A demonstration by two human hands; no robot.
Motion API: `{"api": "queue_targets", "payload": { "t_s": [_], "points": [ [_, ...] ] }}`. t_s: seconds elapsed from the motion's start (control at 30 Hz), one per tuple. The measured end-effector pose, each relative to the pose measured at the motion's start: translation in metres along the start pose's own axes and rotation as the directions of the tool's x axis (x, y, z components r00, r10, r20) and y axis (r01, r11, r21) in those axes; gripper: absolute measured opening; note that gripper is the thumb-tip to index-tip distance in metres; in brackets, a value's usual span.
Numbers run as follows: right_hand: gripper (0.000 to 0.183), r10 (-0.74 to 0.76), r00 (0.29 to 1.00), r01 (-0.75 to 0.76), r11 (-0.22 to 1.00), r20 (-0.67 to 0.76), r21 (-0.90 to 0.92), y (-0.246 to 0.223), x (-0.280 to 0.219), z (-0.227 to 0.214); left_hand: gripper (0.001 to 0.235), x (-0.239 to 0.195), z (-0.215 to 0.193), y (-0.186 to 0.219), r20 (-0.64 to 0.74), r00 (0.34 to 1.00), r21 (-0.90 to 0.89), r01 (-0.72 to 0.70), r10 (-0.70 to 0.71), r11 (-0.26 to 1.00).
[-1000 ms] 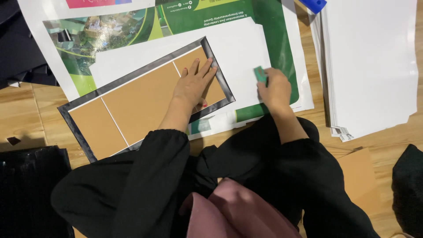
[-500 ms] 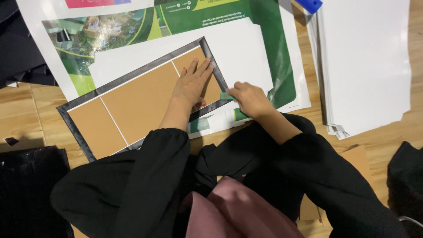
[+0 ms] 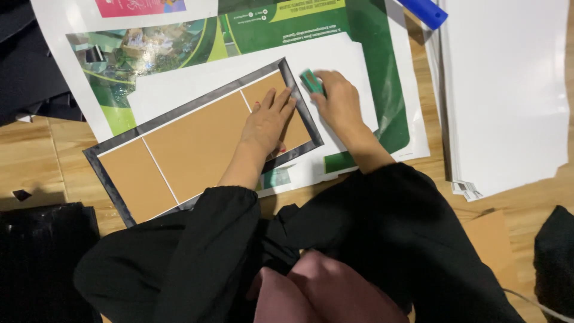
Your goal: Assembling cardboard folders by sticking panels onto a printed sheet and smoothing them with a scraper
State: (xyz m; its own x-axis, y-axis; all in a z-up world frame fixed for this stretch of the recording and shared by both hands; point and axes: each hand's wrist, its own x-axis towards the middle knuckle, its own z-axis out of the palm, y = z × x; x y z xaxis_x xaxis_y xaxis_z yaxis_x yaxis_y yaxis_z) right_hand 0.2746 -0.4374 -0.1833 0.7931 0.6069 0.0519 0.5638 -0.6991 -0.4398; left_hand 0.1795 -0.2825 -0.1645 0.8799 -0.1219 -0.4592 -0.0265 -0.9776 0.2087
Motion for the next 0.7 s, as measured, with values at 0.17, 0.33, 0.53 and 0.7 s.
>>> {"api": "queue_targets", "payload": {
  "t_s": [0.17, 0.33, 0.53, 0.7],
  "points": [
    [0.041, -0.074, 0.996, 0.066, 0.985, -0.049, -0.158, -0.018, 0.04, 0.038, 0.11, 0.002, 0.006, -0.003, -0.039, 0.999, -0.006, -0.025, 0.025, 1.0],
    [0.035, -0.165, 0.967, 0.14, 0.981, -0.194, -0.137, -0.025, 0.061, 0.043, 0.11, 0.006, 0.015, -0.005, -0.057, 0.997, 0.076, -0.054, 0.058, 0.996],
    [0.037, -0.247, 0.966, 0.235, 0.962, -0.078, -0.142, -0.022, 0.057, 0.03, 0.113, 0.009, 0.017, -0.006, -0.057, 0.997, 0.042, -0.043, 0.045, 0.998],
    [0.025, -0.213, 0.976, 0.217, 0.949, 0.044, -0.231, -0.036, 0.015, -0.005, 0.105, 0.009, 0.036, -0.013, -0.308, 0.951, 0.014, -0.006, 0.01, 1.0]
  ]
}}
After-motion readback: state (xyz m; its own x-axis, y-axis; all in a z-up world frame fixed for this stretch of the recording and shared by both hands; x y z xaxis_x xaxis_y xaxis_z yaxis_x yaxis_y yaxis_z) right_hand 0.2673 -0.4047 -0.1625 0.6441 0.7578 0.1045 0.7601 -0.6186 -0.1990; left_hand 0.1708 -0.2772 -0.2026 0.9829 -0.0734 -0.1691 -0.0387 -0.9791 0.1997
